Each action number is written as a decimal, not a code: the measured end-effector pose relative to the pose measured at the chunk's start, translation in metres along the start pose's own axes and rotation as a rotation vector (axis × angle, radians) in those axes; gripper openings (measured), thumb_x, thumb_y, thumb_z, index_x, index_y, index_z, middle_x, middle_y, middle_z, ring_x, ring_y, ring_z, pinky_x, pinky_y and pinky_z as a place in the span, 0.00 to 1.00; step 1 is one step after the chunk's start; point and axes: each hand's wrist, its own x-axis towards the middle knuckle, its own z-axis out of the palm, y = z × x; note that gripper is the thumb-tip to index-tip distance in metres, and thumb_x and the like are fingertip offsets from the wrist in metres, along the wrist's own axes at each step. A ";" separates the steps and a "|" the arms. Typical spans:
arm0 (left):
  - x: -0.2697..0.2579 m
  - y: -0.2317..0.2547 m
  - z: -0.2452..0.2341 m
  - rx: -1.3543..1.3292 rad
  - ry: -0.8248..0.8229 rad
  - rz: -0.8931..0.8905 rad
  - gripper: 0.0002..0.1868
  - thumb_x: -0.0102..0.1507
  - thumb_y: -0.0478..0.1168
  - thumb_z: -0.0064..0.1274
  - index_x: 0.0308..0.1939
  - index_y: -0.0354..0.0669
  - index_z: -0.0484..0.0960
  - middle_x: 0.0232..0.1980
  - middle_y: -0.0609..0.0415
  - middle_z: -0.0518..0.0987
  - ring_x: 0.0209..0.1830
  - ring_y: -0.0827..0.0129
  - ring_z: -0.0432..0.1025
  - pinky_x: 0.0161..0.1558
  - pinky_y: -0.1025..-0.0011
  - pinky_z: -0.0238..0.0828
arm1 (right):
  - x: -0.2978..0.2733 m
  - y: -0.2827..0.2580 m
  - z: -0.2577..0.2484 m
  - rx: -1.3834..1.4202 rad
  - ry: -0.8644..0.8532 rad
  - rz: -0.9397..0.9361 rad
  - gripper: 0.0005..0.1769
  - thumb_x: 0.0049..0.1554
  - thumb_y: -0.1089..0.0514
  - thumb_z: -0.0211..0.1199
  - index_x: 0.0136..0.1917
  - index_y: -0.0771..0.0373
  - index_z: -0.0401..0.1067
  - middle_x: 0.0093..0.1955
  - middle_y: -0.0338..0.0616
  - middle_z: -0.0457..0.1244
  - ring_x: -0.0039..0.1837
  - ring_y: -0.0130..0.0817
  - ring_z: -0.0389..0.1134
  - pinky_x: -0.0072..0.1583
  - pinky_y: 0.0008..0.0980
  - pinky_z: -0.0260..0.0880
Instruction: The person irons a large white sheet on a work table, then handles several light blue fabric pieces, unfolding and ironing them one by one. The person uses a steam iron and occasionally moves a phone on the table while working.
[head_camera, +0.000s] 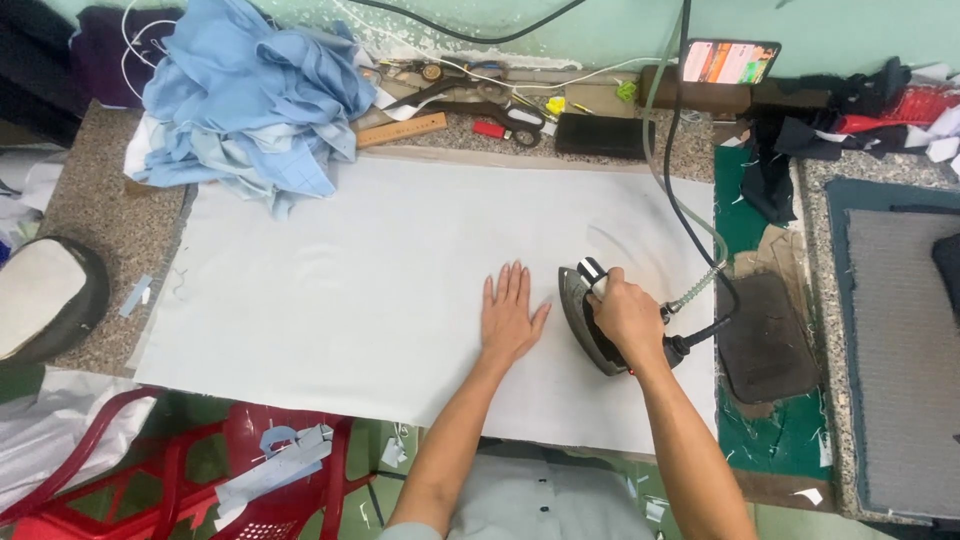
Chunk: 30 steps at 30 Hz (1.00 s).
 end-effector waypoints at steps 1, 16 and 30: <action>0.001 0.001 0.000 0.005 0.000 -0.002 0.42 0.71 0.66 0.15 0.81 0.44 0.46 0.85 0.49 0.42 0.85 0.59 0.33 0.79 0.50 0.18 | -0.001 -0.002 -0.002 0.000 -0.005 0.008 0.22 0.58 0.54 0.65 0.60 0.70 0.69 0.49 0.68 0.71 0.54 0.60 0.75 0.53 0.53 0.76; -0.003 0.003 -0.016 -0.002 -0.082 -0.005 0.42 0.70 0.65 0.14 0.81 0.43 0.43 0.85 0.49 0.38 0.85 0.59 0.30 0.79 0.50 0.15 | -0.001 -0.002 -0.005 0.026 -0.016 0.008 0.23 0.58 0.54 0.64 0.62 0.71 0.69 0.51 0.68 0.71 0.54 0.60 0.75 0.53 0.53 0.76; -0.001 -0.053 -0.006 -0.050 0.000 0.005 0.40 0.71 0.64 0.23 0.81 0.45 0.47 0.84 0.48 0.43 0.85 0.58 0.34 0.78 0.50 0.19 | 0.007 -0.003 0.006 -0.030 0.001 0.072 0.24 0.57 0.52 0.65 0.63 0.68 0.70 0.51 0.67 0.71 0.55 0.60 0.75 0.55 0.53 0.76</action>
